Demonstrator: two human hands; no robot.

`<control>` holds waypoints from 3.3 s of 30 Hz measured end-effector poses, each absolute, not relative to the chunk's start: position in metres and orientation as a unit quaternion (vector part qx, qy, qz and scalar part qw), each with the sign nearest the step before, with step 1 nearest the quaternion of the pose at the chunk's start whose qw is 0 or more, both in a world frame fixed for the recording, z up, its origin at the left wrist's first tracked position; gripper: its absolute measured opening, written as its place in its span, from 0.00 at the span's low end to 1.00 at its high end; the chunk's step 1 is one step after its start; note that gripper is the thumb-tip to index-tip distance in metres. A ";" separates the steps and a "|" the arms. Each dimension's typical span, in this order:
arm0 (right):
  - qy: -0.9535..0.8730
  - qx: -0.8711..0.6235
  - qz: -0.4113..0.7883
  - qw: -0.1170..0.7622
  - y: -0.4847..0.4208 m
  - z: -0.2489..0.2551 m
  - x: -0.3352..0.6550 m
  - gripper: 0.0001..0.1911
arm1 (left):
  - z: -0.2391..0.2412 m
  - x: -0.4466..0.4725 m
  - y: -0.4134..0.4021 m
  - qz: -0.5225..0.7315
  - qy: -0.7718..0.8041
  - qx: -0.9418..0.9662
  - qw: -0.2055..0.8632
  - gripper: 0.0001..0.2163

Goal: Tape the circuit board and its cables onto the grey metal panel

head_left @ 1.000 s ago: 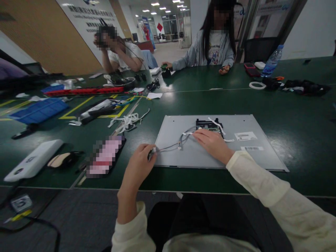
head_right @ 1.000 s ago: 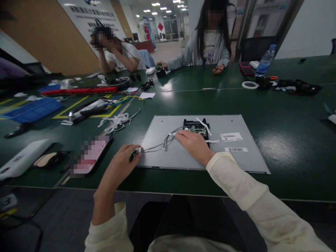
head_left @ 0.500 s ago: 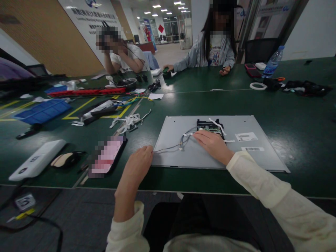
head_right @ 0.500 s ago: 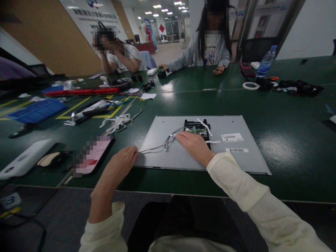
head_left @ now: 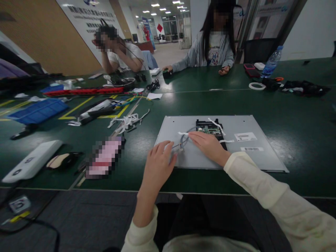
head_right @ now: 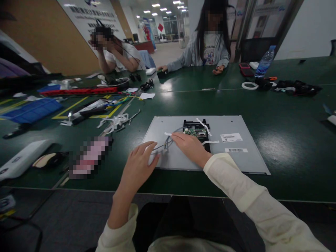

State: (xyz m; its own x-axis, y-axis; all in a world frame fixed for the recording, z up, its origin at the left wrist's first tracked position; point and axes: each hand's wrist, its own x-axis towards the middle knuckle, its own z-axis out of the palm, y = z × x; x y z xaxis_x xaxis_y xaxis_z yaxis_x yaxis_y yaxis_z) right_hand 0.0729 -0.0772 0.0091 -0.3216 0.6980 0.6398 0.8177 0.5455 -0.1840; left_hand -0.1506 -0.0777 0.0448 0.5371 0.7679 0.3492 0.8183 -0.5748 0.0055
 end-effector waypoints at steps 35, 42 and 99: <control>-0.836 -0.492 -0.099 0.220 -0.091 0.016 0.067 0.12 | 0.028 -0.118 -0.068 -0.146 -0.414 -0.898 -0.034 0.15; -0.795 -0.485 -0.156 0.328 -0.080 0.023 0.076 0.15 | 0.031 -0.117 -0.070 -0.141 -0.411 -0.900 -0.034 0.15; -0.861 -0.487 0.046 0.138 -0.159 0.011 0.053 0.38 | 0.031 -0.085 -0.054 -0.083 -0.512 -0.855 -0.032 0.15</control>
